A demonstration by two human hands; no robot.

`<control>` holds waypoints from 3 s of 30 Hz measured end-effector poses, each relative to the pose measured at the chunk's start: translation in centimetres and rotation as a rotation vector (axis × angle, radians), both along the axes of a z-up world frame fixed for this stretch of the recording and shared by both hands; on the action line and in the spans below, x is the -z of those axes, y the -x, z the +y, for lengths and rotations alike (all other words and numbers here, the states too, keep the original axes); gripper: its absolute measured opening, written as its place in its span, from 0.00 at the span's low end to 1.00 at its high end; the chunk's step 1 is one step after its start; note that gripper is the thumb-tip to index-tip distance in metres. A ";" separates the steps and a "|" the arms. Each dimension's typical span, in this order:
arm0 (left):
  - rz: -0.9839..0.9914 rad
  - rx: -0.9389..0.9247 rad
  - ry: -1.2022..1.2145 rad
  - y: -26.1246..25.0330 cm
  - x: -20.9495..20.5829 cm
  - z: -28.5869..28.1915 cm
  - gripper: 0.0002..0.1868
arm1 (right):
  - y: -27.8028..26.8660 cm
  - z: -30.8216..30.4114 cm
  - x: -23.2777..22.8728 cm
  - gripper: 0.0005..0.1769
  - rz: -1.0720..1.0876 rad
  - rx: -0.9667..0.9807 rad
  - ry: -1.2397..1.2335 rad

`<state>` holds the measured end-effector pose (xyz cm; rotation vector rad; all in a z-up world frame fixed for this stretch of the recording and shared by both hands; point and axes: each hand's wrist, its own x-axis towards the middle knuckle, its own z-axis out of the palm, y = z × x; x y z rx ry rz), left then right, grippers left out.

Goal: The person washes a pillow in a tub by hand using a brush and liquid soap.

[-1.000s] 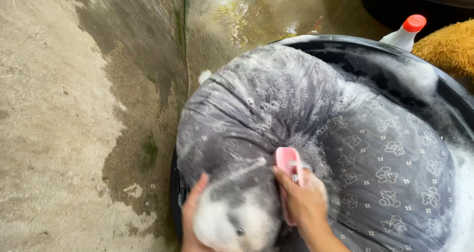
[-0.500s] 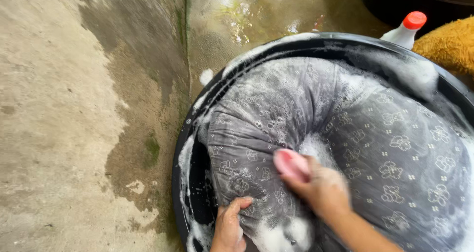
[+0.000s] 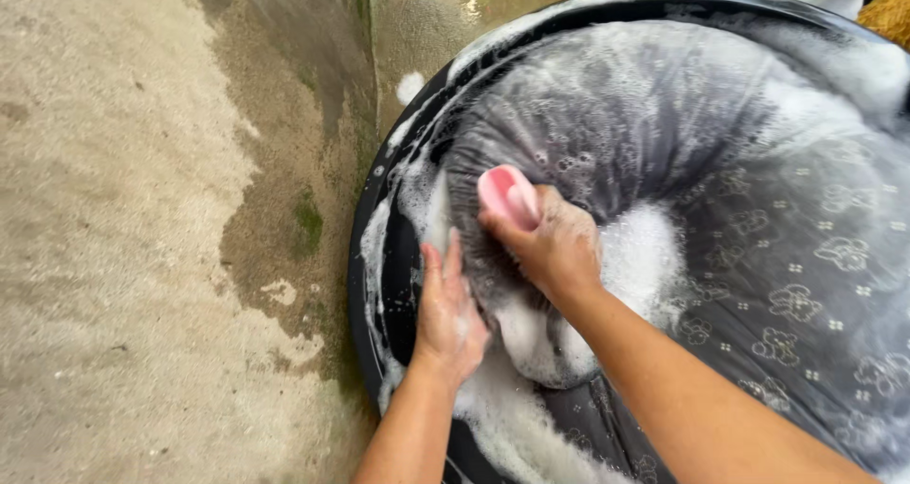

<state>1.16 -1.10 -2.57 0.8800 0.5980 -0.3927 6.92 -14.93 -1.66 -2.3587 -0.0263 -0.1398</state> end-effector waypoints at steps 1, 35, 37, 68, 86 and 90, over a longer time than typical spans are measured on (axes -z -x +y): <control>-0.057 0.017 0.008 -0.2 0.4 -0.1 0.53 | 0.0 0.7 0.2 0.44 0.017 0.068 0.011; 0.024 -0.149 0.046 -2.7 -7.2 -1.9 0.22 | 13.4 -8.7 10.2 0.45 0.535 0.231 -0.096; 0.125 -0.145 0.185 -0.3 -5.2 -2.9 0.25 | 12.5 -8.7 12.0 0.43 0.494 0.249 -0.110; -0.400 0.320 -1.200 6.2 9.0 -2.4 0.49 | -10.2 -10.9 -0.3 0.27 0.216 -0.024 0.750; 0.186 -0.057 -0.541 3.3 9.7 -1.2 0.44 | 0.8 -2.1 1.6 0.30 0.185 -0.074 0.086; 0.032 -0.249 -0.024 3.5 9.6 -0.1 0.38 | 7.6 -1.3 1.4 0.48 0.106 -0.334 0.063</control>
